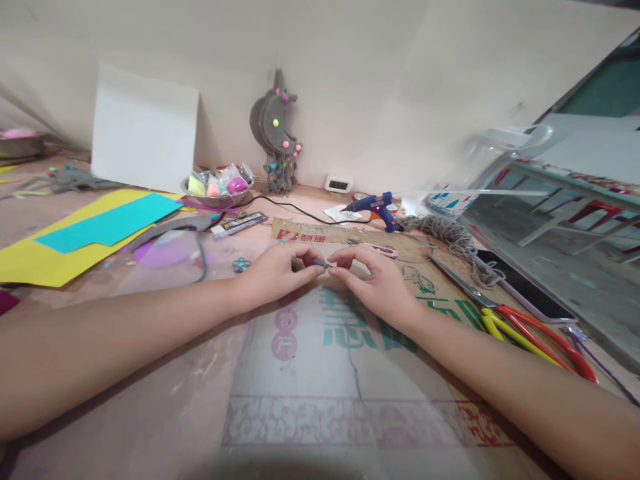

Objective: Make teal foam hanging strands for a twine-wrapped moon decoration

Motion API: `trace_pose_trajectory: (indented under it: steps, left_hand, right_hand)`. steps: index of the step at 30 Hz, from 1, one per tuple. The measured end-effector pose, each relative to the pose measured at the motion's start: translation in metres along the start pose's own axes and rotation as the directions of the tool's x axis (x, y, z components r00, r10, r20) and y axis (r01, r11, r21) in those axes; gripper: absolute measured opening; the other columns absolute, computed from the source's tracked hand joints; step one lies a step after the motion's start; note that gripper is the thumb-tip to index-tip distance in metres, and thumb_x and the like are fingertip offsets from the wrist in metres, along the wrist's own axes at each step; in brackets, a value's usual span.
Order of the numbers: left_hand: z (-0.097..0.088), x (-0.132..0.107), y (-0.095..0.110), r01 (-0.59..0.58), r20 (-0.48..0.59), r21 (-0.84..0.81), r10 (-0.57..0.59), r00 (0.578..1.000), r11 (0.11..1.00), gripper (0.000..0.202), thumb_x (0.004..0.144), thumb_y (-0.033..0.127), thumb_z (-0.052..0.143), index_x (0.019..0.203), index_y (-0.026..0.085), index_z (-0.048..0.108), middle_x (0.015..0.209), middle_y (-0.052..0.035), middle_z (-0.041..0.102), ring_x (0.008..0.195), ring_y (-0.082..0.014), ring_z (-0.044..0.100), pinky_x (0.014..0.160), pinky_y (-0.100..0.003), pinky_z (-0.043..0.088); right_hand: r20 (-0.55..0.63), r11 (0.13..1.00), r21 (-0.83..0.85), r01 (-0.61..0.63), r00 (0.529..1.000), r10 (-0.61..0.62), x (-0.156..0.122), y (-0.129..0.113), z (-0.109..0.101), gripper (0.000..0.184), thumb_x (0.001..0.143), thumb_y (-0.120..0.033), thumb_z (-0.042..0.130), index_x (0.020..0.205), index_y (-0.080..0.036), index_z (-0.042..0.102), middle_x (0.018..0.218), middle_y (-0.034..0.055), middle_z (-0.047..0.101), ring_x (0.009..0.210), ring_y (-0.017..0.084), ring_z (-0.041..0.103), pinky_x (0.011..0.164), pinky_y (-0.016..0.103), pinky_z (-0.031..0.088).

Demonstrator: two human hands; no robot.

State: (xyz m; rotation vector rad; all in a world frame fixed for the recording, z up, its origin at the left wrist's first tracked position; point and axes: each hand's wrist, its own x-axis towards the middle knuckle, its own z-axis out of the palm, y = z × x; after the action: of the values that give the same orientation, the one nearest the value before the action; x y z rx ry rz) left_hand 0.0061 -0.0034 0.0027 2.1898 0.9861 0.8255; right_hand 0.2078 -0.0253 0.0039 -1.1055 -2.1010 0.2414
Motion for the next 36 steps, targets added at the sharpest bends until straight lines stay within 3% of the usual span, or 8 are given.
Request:
trace_pose_trajectory:
  steps: [8,19,21,27,34,36]
  left_hand:
    - [0.0015,-0.0013,-0.001,0.018,0.024,-0.013,-0.018,1.0,1.0,0.019,0.083,0.031,0.054,0.09,0.019,0.066,0.08,-0.0001,0.067,0.07,-0.0138,0.058,0.062,-0.024,0.044]
    - [0.0016,-0.0018,-0.0012,0.001,0.048,0.005,-0.002,0.999,1.0,0.02,0.083,0.031,0.053,0.09,0.019,0.067,0.078,0.0005,0.067,0.066,-0.0128,0.057,0.062,-0.024,0.043]
    - [0.0013,-0.0016,-0.001,0.011,0.042,-0.001,-0.011,0.999,1.0,0.02,0.083,0.032,0.054,0.09,0.019,0.067,0.078,0.0004,0.067,0.066,-0.0128,0.057,0.061,-0.023,0.043]
    - [-0.0002,0.0008,0.0009,0.007,-0.017,-0.002,-0.007,1.0,1.0,0.017,0.083,0.03,0.054,0.086,0.017,0.066,0.081,-0.0008,0.068,0.072,-0.0136,0.059,0.065,-0.023,0.045]
    - [0.0,0.0009,-0.0005,0.02,-0.026,-0.015,-0.02,0.999,1.0,0.016,0.083,0.027,0.054,0.088,0.017,0.065,0.084,-0.0017,0.069,0.076,-0.0146,0.061,0.068,-0.025,0.046]
    - [0.0004,0.0009,-0.0013,0.016,-0.032,-0.024,-0.017,0.999,1.0,0.016,0.083,0.026,0.054,0.089,0.017,0.065,0.082,-0.0014,0.068,0.073,-0.014,0.06,0.067,-0.024,0.046]
  right_hand:
    - [0.008,0.992,-0.058,0.113,0.994,-0.113,0.0005,-0.001,0.0003,0.003,0.085,-0.024,0.062,0.087,-0.023,0.063,0.078,0.0001,0.066,0.076,0.017,0.058,0.074,0.032,0.042]
    - [0.028,0.986,-0.039,0.164,0.986,-0.163,0.0004,0.0036,0.0004,0.006,0.085,-0.017,0.06,0.082,-0.022,0.062,0.079,-0.0002,0.066,0.077,0.016,0.058,0.075,0.031,0.042]
    - [0.039,0.987,-0.057,0.147,0.989,-0.145,-0.0003,0.0037,0.0005,0.001,0.085,-0.021,0.062,0.084,-0.022,0.061,0.078,0.0002,0.066,0.076,0.016,0.058,0.074,0.032,0.042]
    - [0.021,0.995,-0.015,0.097,0.995,-0.096,-0.0033,0.0037,0.0018,0.031,0.082,-0.031,0.066,0.108,-0.022,0.052,0.082,0.0002,0.061,0.078,0.017,0.058,0.076,0.033,0.045]
    - [-0.11,0.999,0.045,-0.002,0.994,0.007,0.0006,0.0038,-0.0008,0.014,0.086,-0.026,0.059,0.099,-0.02,0.055,0.08,0.0012,0.059,0.077,0.016,0.058,0.073,0.031,0.047]
    - [-0.086,1.0,0.012,0.008,0.996,-0.007,0.0018,0.0049,-0.0013,0.014,0.087,-0.027,0.059,0.099,-0.02,0.059,0.084,0.0028,0.063,0.08,0.017,0.059,0.076,0.032,0.048]
